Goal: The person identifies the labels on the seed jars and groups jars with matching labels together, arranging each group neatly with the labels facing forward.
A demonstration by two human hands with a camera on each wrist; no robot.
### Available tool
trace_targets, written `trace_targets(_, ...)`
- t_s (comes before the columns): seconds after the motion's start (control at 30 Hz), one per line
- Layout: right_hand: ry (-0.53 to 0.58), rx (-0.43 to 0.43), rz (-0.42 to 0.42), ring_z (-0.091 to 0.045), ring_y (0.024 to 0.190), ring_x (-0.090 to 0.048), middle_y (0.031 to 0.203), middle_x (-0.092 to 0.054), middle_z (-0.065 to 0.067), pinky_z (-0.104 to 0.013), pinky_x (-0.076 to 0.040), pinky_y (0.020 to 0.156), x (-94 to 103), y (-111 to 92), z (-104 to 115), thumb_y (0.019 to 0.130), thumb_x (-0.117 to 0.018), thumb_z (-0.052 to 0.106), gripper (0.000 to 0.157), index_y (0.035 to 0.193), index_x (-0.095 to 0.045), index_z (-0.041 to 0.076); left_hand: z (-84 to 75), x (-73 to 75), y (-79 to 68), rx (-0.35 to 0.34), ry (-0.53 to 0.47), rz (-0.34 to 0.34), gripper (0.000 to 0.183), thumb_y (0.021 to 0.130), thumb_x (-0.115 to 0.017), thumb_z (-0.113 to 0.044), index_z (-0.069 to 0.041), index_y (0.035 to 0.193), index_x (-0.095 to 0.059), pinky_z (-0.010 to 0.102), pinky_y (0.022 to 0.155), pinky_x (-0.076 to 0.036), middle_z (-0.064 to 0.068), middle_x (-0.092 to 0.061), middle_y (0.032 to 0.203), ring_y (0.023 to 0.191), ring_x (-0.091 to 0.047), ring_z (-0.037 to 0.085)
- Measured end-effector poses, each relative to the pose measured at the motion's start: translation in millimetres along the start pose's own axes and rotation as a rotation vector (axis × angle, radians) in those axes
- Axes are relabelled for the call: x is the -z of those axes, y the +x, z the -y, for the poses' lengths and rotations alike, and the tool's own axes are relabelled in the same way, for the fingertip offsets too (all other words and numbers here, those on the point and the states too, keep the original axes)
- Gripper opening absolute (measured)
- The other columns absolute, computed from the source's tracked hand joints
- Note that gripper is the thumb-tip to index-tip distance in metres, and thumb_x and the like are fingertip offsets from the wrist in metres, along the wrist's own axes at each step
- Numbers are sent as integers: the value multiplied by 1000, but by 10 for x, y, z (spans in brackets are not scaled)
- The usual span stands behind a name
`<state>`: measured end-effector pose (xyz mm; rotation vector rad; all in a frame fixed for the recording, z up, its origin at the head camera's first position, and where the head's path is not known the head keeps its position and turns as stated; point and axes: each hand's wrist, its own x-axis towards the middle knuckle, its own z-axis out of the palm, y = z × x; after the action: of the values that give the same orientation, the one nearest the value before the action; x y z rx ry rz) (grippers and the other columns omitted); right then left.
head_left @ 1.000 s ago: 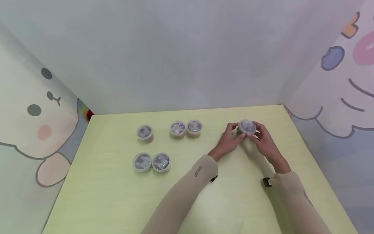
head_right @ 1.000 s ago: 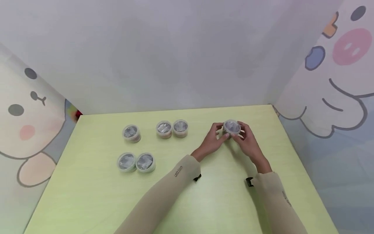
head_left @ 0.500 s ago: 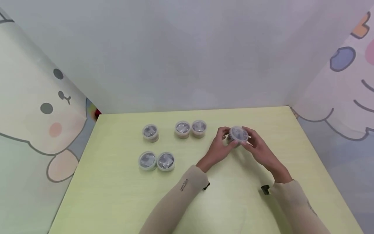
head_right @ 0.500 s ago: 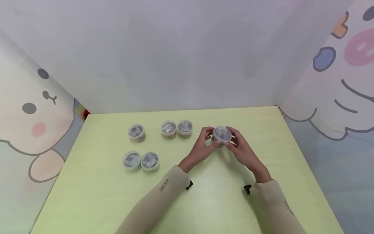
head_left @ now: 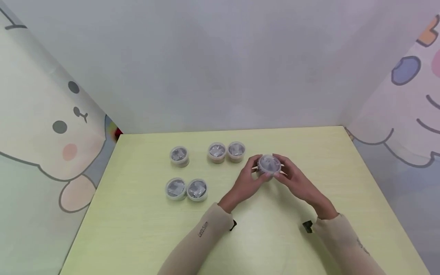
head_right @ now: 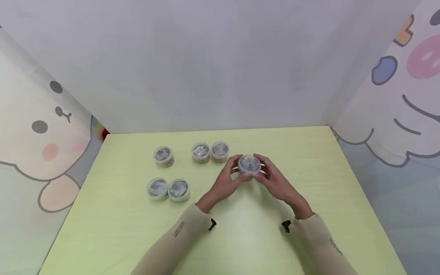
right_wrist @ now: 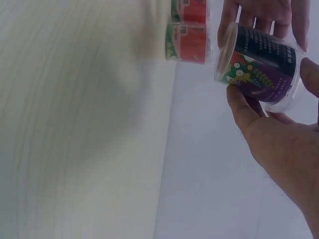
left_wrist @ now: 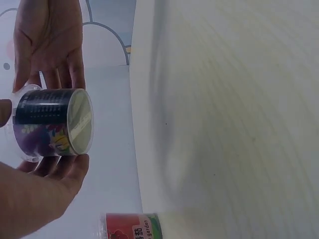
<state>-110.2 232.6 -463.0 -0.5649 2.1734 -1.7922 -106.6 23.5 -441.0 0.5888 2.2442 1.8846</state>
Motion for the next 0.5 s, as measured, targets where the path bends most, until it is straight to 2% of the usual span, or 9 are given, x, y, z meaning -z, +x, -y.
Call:
trace_targets(0.1, 3, -2, -1, -28, 123, -40, 140, -32, -11, -24, -44, 91, -72, 15, -3, 95, -52, 13, 58, 145, -23, 12, 48, 9, -60, 6, -15, -31, 54, 91, -61, -17, -3, 136, -35, 40, 97, -40, 11, -46, 130, 118, -45, 20)
trace_targets(0.3, -7, -13, -38, -29, 124, -39, 139, -34, -9, -24, -45, 89, -239, 62, -10, 95, -54, 17, 55, 143, -27, 13, 296, -12, -120, 25, 19, -131, 55, 89, -63, -28, -12, 134, -36, 34, 93, -43, 2, -48, 126, 113, -48, 14)
trace_targets(0.5, -22, -23, -72, -28, 123, -41, 137, -36, -7, -26, -46, 89, -383, 112, -22, 94, -56, 20, 53, 140, -32, 13, 372, 35, -200, 40, -4, -179, 55, 87, -65, -30, -14, 131, -36, 33, 91, -44, 1, -49, 123, 112, -48, 15)
